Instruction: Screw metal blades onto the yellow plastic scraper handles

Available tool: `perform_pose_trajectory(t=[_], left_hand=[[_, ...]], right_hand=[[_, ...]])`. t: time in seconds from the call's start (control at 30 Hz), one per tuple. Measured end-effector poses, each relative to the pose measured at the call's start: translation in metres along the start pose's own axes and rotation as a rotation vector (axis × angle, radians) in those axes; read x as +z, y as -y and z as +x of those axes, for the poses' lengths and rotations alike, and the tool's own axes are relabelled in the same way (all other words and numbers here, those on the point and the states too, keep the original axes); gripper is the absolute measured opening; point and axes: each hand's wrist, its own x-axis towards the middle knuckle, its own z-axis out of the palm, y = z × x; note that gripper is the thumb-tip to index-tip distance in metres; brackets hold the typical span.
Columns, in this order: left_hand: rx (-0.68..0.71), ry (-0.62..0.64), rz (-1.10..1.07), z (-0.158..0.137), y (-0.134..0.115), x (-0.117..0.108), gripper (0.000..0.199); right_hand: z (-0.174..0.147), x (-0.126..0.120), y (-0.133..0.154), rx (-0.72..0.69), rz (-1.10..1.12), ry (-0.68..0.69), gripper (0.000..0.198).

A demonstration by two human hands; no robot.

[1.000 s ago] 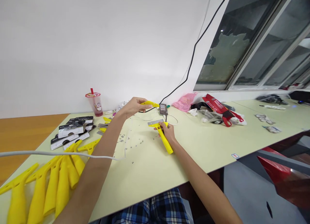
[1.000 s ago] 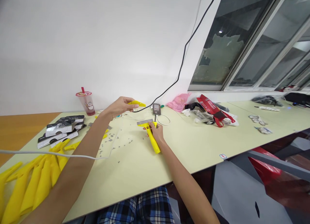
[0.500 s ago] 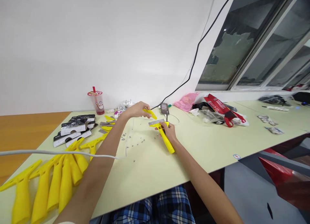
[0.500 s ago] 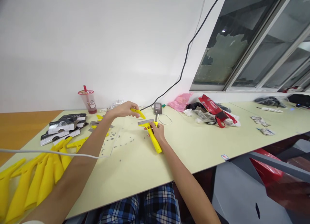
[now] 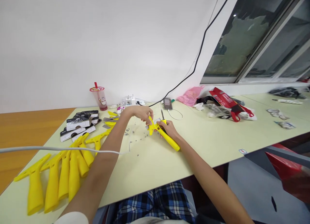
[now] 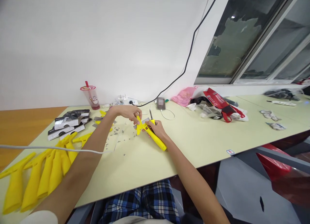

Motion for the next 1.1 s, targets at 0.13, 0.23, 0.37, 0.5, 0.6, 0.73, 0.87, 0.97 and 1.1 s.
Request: perform_pose_trajectory(t=[0.13, 0.23, 0.37, 0.5, 0.6, 0.73, 0.87, 0.97, 1.1], left_hand=[[0.048, -0.024, -0.017, 0.013, 0.005, 0.006, 0.040], [0.069, -0.052, -0.035, 0.022, 0.008, 0.011, 0.044], [0.088, -0.124, -0.112, 0.031, 0.012, 0.017, 0.052], [0.107, -0.185, -0.271, 0.040, 0.019, 0.022, 0.052], [0.115, -0.296, -0.355, 0.045, 0.023, 0.023, 0.047], [0.149, -0.365, -0.374, 0.050, 0.028, 0.024, 0.040], [0.153, -0.325, -0.258, 0.056, 0.029, 0.030, 0.033], [0.116, -0.317, -0.126, 0.059, 0.028, 0.035, 0.028], [0.093, -0.318, -0.047, 0.058, 0.024, 0.039, 0.034]], right_hand=[[-0.002, 0.004, -0.002, 0.017, -0.002, 0.039, 0.039], [-0.001, 0.004, -0.003, 0.036, 0.005, 0.020, 0.034], [0.001, 0.002, 0.001, 0.072, 0.017, -0.039, 0.030], [0.002, 0.000, 0.006, 0.111, 0.034, -0.074, 0.031], [0.003, -0.002, 0.007, 0.134, 0.048, -0.075, 0.028], [0.003, -0.003, 0.007, 0.163, 0.059, -0.063, 0.023], [0.005, -0.004, 0.005, 0.201, 0.055, -0.059, 0.021], [0.007, -0.007, 0.005, 0.233, 0.042, -0.073, 0.019], [0.008, -0.012, 0.006, 0.257, 0.020, -0.102, 0.020]])
